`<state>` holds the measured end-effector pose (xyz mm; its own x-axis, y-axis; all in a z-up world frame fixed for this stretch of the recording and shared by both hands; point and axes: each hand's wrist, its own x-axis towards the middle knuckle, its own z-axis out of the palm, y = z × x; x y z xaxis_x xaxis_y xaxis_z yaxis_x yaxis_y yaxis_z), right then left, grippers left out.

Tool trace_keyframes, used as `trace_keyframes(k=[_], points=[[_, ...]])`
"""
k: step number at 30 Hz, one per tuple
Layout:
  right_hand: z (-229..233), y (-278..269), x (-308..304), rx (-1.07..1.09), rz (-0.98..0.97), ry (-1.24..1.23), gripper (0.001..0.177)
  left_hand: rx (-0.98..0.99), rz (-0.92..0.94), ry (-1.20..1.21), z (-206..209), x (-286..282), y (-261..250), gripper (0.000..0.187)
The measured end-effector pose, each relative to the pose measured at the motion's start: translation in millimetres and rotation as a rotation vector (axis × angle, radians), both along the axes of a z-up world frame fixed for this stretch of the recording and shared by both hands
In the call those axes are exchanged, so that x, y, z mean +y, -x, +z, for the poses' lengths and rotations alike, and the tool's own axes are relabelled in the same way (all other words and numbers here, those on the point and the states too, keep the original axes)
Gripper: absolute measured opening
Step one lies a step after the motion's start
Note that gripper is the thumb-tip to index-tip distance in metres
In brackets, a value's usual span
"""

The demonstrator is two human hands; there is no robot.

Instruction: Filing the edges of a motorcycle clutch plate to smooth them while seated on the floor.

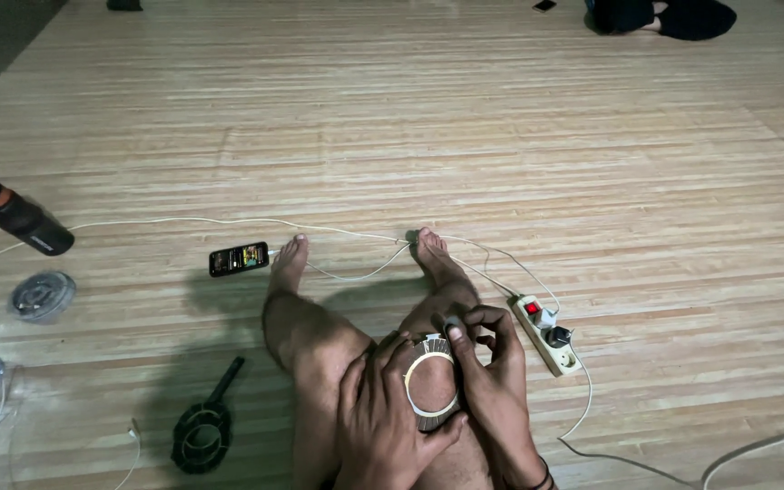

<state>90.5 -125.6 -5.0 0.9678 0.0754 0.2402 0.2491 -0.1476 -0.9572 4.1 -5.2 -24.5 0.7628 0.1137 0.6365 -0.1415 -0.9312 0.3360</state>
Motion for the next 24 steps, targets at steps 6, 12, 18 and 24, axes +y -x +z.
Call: trace_keyframes(k=[6, 12, 18, 24], points=[[-12.7, 3.4, -8.4, 0.036, -0.001, 0.018, 0.021, 0.010, 0.039, -0.001, -5.6, -1.9, -2.5, 0.102], [-28.7, 10.8, -24.5, 0.088, -0.009, 0.055, 0.021, 0.034, 0.010, 0.007, -14.3, 2.3, -7.5, 0.107], [-39.1, 16.3, -31.2, 0.143, -0.026, 0.050, 0.024, 0.050, -0.043, 0.025, -11.7, 4.7, -8.2, 0.105], [-57.1, 20.3, -37.3, 0.152, -0.017, 0.064, 0.022, 0.048, -0.028, -0.018, -19.7, 5.4, -10.4, 0.110]])
